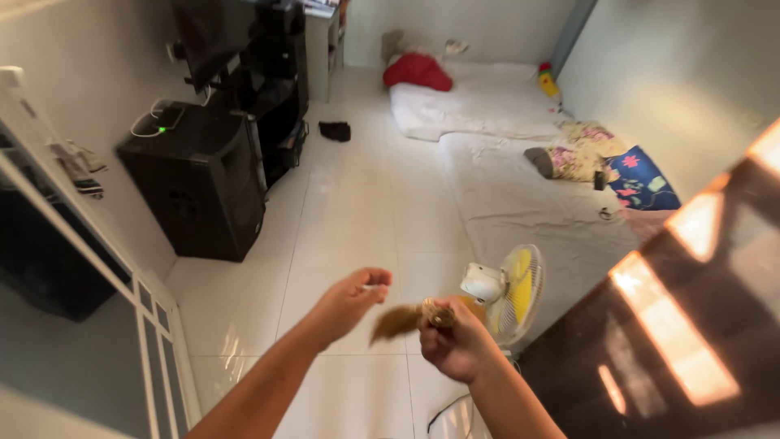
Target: The recorder tidies a bedroom by opening curtains, stacking pillows from the floor mattress onto a desk, and picking up cleaning tools.
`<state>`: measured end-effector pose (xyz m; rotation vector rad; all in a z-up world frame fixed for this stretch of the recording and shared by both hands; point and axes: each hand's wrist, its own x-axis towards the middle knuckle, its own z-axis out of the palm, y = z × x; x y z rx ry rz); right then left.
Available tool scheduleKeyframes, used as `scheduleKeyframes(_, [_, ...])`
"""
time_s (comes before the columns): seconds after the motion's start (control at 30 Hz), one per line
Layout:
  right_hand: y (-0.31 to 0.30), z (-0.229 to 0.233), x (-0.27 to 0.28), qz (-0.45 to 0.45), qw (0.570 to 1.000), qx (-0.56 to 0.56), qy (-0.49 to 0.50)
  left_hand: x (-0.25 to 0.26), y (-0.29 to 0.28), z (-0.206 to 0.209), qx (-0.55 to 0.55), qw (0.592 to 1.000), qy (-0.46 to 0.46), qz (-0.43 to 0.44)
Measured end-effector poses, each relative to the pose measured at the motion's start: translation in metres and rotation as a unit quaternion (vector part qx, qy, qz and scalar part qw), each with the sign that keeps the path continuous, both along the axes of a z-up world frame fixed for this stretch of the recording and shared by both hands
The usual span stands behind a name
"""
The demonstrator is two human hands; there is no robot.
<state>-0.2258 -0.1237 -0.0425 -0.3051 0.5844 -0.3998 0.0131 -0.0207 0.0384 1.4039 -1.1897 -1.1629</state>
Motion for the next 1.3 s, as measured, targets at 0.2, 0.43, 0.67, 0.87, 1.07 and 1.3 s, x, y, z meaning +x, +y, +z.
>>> scheduleKeyframes(0.2, [-0.117, 0.05, 0.107, -0.057, 0.986, 0.011, 0.157, 0.081, -0.11, -0.019, 0.042, 0.993, 0.054, 0.092])
scheduleKeyframes(0.43, [-0.305, 0.011, 0.241, -0.157, 0.986, -0.008, 0.046, 0.206, -0.283, -0.021, 0.056, 0.983, 0.097, 0.144])
scheduleKeyframes(0.67, [-0.462, 0.046, 0.33, -0.152, 0.986, -0.029, 0.057, 0.33, -0.465, 0.028, -0.018, 0.989, 0.037, 0.144])
scheduleKeyframes(0.87, [-0.601, -0.016, 0.354, -0.142, 0.98, -0.005, 0.143, 0.387, -0.623, -0.009, 0.005, 0.99, 0.03, 0.141])
scheduleKeyframes(1.07, [-0.766, -0.048, 0.399, -0.102, 0.974, -0.049, 0.197, 0.414, -0.774, -0.037, 0.046, 0.994, 0.018, 0.101])
scheduleKeyframes(1.3, [-0.967, -0.033, 0.464, -0.033, 0.959, -0.127, 0.249, 0.491, -0.946, -0.029, 0.044, 0.995, -0.032, 0.081])
